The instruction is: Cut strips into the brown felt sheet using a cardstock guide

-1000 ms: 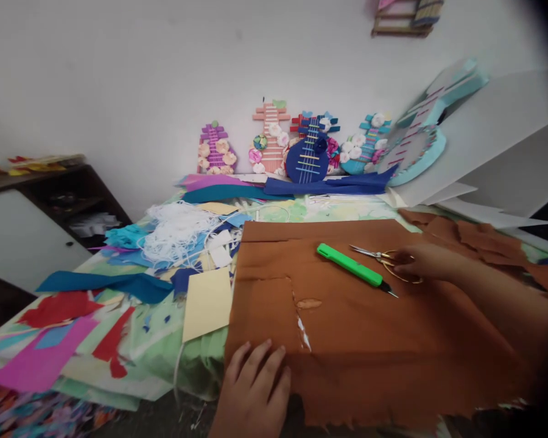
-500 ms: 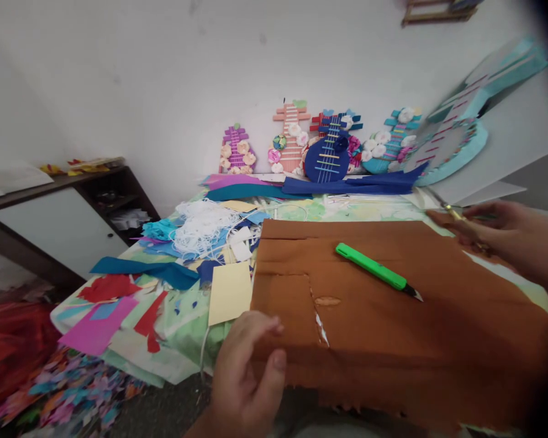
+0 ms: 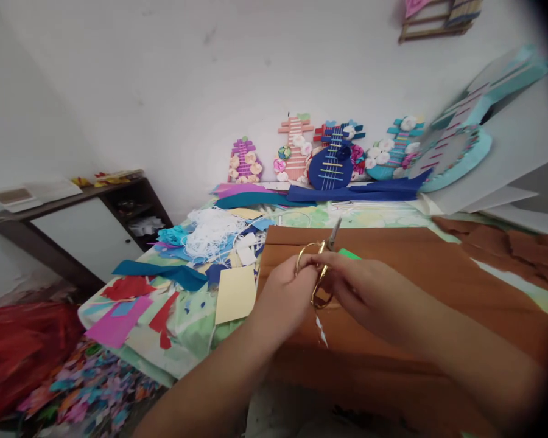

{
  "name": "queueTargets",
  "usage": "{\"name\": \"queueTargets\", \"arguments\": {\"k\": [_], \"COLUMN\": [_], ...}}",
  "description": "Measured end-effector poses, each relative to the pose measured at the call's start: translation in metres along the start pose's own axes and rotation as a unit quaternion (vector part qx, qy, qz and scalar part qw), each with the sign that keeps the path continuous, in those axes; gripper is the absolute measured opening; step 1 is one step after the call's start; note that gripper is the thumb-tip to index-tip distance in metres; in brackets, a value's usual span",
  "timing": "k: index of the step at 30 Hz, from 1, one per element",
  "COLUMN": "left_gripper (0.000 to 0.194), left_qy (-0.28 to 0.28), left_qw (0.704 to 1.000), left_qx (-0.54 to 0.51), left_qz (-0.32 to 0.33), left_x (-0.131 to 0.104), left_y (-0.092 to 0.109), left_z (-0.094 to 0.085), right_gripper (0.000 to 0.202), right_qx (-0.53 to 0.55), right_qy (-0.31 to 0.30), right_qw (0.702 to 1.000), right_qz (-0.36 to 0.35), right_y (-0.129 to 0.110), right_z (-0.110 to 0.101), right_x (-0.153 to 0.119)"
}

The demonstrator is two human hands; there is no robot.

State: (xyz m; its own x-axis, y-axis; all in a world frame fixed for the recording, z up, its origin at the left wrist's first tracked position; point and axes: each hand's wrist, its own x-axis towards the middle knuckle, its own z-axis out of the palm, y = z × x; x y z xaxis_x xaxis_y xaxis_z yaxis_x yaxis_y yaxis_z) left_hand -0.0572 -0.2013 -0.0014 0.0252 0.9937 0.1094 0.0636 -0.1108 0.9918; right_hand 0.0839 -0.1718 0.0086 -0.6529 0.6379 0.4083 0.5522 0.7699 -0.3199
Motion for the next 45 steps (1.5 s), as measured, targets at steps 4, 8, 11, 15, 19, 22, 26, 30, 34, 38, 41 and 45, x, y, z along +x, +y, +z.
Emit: {"name": "queueTargets", "arguments": {"k": [4,8,11,15,19,22,26,30,34,38,41,45], "left_gripper": [0.009,0.019,0.038,0.038,0.060,0.063,0.046,0.028,0.027,0.027,0.027,0.027], "left_qy": [-0.012,-0.037,-0.032,0.151,0.020,-0.020,-0.042,-0.004,0.006,-0.010,-0.020,-0.024], "left_qw": [0.993,0.992,0.998,0.837,0.711,0.675,0.659,0.689,0.720,0.726,0.730,0.736], "left_qx": [-0.084,-0.105,0.002,0.398,0.582,0.649,0.672,0.604,0.560,0.552,0.546,0.546], "left_qz": [-0.081,-0.058,0.047,0.345,0.395,0.350,0.336,0.401,0.411,0.411,0.410,0.399], "left_x": [0.009,0.011,-0.004,-0.043,-0.069,-0.072,-0.069,-0.067,-0.066,-0.067,-0.066,-0.063], "left_y": [0.002,0.018,0.016,-0.033,-0.093,-0.114,-0.119,-0.124,-0.129,-0.128,-0.124,-0.117], "left_z": [-0.007,-0.013,-0.020,-0.022,-0.017,-0.019,-0.027,-0.029,-0.027,-0.027,-0.027,-0.026], "right_gripper": [0.016,0.015,0.014,0.015,0.038,0.046,0.043,0.040,0.039,0.038,0.038,0.037], "right_qx": [-0.144,-0.108,0.067,0.461,0.629,0.662,0.662,0.638,0.632,0.632,0.620,0.619], "right_qy": [-0.018,0.036,0.146,0.219,0.192,0.191,0.216,0.226,0.237,0.265,0.271,0.265], "right_qw": [0.973,0.973,0.985,0.846,0.714,0.666,0.642,0.650,0.649,0.650,0.665,0.672], "right_qz": [-0.179,-0.202,-0.069,0.153,0.242,0.284,0.320,0.346,0.351,0.327,0.314,0.307], "right_y": [0.002,0.006,0.011,0.018,0.019,0.016,0.015,0.015,0.012,0.009,0.008,0.010], "right_z": [-0.002,0.004,0.010,0.019,0.042,0.063,0.082,0.088,0.087,0.081,0.078,0.079], "right_x": [0.009,0.018,0.022,0.020,0.015,0.015,0.018,0.020,0.018,0.018,0.019,0.019]}}
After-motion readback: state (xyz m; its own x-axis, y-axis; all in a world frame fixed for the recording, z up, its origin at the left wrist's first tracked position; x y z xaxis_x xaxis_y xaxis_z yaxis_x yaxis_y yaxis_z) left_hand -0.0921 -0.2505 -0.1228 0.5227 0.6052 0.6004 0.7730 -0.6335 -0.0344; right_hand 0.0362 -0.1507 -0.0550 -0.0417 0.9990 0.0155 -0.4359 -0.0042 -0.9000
